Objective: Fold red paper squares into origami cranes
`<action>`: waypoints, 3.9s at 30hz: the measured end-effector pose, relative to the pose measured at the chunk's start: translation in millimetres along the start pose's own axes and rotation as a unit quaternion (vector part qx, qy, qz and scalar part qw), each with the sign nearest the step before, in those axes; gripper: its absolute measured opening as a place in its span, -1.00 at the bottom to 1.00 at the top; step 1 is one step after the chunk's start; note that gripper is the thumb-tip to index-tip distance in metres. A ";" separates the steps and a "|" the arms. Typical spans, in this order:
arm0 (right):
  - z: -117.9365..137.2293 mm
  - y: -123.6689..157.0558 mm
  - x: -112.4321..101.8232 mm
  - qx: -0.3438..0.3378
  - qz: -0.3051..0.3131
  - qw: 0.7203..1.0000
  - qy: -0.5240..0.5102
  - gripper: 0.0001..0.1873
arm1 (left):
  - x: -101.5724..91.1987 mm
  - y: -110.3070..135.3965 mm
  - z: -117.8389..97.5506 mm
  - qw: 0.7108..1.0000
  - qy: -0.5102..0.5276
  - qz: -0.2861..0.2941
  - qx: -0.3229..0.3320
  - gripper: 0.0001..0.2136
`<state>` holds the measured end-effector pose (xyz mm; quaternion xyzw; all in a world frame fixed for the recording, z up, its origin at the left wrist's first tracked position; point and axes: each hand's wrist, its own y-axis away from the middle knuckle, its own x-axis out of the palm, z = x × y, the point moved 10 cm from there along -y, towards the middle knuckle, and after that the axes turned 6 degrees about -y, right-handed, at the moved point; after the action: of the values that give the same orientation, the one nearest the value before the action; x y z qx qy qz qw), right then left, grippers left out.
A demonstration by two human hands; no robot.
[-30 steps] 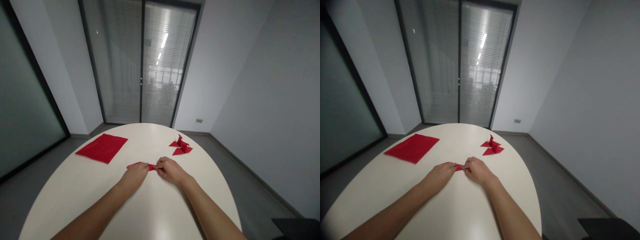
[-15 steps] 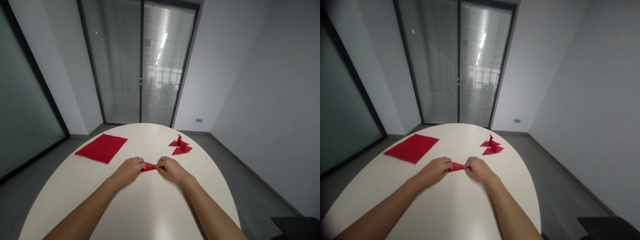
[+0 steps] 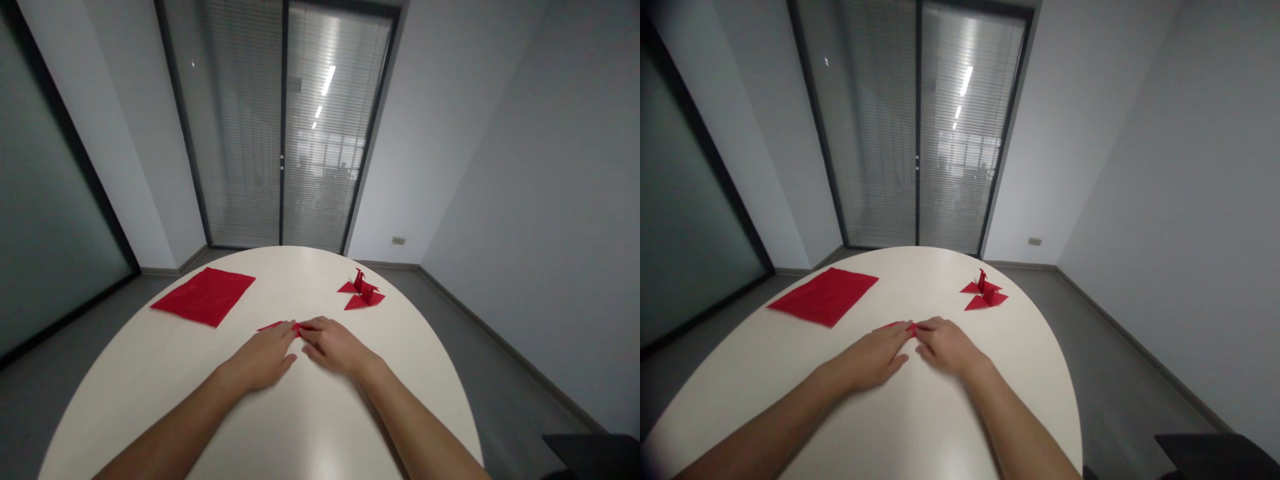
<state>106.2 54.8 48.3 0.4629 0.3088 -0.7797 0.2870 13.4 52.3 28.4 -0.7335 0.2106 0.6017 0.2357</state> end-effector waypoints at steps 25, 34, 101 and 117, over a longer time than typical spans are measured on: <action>-67.2 20.1 -35.8 0.222 -0.097 0.970 -0.009 -0.63 | 11.4 -8.9 15.2 1.000 0.031 -0.001 0.002 -0.41; -81.1 24.9 -22.5 0.225 -0.084 0.956 -0.167 -0.71 | 12.9 -8.9 18.5 1.000 -0.008 -0.029 0.000 -0.46; -22.8 6.6 -18.2 0.081 0.016 0.993 -0.086 -0.87 | 11.1 -13.1 8.2 0.999 0.032 0.006 0.023 -0.55; -25.0 1.8 -11.3 0.026 -0.054 0.992 -0.107 -0.53 | 3.9 -15.2 12.8 0.998 0.051 -0.035 -0.021 -0.46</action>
<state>125.8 74.2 48.6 0.3671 0.2802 -0.8468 0.2639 13.1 72.1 23.8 -0.7749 0.1845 0.5591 0.2301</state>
